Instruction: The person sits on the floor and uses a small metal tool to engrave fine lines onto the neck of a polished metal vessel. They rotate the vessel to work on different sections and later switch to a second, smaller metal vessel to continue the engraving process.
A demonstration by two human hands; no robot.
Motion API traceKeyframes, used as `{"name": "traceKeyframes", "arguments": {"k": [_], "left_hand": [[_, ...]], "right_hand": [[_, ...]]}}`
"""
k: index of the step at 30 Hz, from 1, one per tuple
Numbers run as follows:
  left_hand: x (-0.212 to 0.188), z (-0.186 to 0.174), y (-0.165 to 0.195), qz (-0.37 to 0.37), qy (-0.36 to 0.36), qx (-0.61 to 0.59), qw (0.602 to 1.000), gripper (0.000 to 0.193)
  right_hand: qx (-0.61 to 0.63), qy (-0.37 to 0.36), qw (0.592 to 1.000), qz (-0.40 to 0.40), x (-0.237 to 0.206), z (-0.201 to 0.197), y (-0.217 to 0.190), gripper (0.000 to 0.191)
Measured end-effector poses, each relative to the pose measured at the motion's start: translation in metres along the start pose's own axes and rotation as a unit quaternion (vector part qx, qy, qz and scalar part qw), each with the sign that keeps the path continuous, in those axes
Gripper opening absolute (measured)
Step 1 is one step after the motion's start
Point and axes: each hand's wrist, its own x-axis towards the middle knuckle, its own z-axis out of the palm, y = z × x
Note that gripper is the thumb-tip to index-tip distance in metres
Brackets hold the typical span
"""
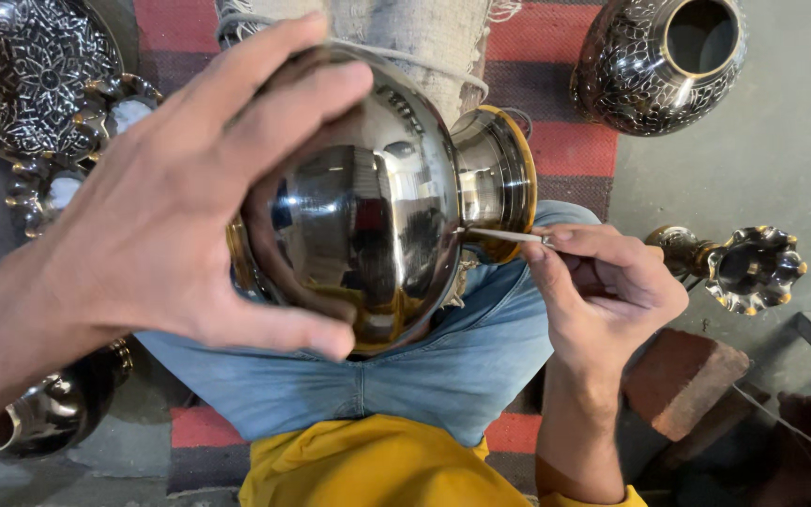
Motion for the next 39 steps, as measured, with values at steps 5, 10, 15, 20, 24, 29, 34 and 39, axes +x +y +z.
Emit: {"name": "traceKeyframes", "arguments": {"k": [5,10,15,20,24,29,34,39], "left_hand": [[-0.006,0.007,0.002,0.110,0.011,0.096,0.989,0.123],[0.001,0.001,-0.003,0.065,0.019,0.071,0.995,0.120],[0.007,-0.005,-0.006,0.014,0.009,-0.018,1.000,0.119],[0.005,0.000,-0.006,-0.021,-0.013,-0.035,0.999,0.121],[-0.008,0.005,0.004,0.038,0.008,0.031,0.999,0.106],[-0.011,0.007,0.013,0.063,-0.032,0.083,0.994,0.116],[-0.003,0.004,0.010,0.047,-0.024,0.026,0.998,0.118],[-0.003,0.003,0.002,0.002,-0.011,-0.015,1.000,0.123]], "right_hand": [[0.004,0.011,1.000,-0.008,0.002,0.002,0.002,0.017],[0.000,0.001,1.000,-0.010,0.003,0.000,0.002,0.018],[0.002,0.008,1.000,-0.007,0.003,0.001,0.003,0.019],[-0.004,0.006,1.000,-0.001,0.007,-0.002,0.000,0.019],[-0.016,0.009,1.000,0.020,0.007,-0.001,-0.005,0.019],[-0.034,0.012,0.998,0.048,0.009,-0.002,-0.011,0.018],[-0.038,0.008,0.998,0.049,0.010,-0.005,-0.014,0.018],[-0.023,0.000,0.999,0.044,0.003,-0.004,-0.014,0.018]]}}
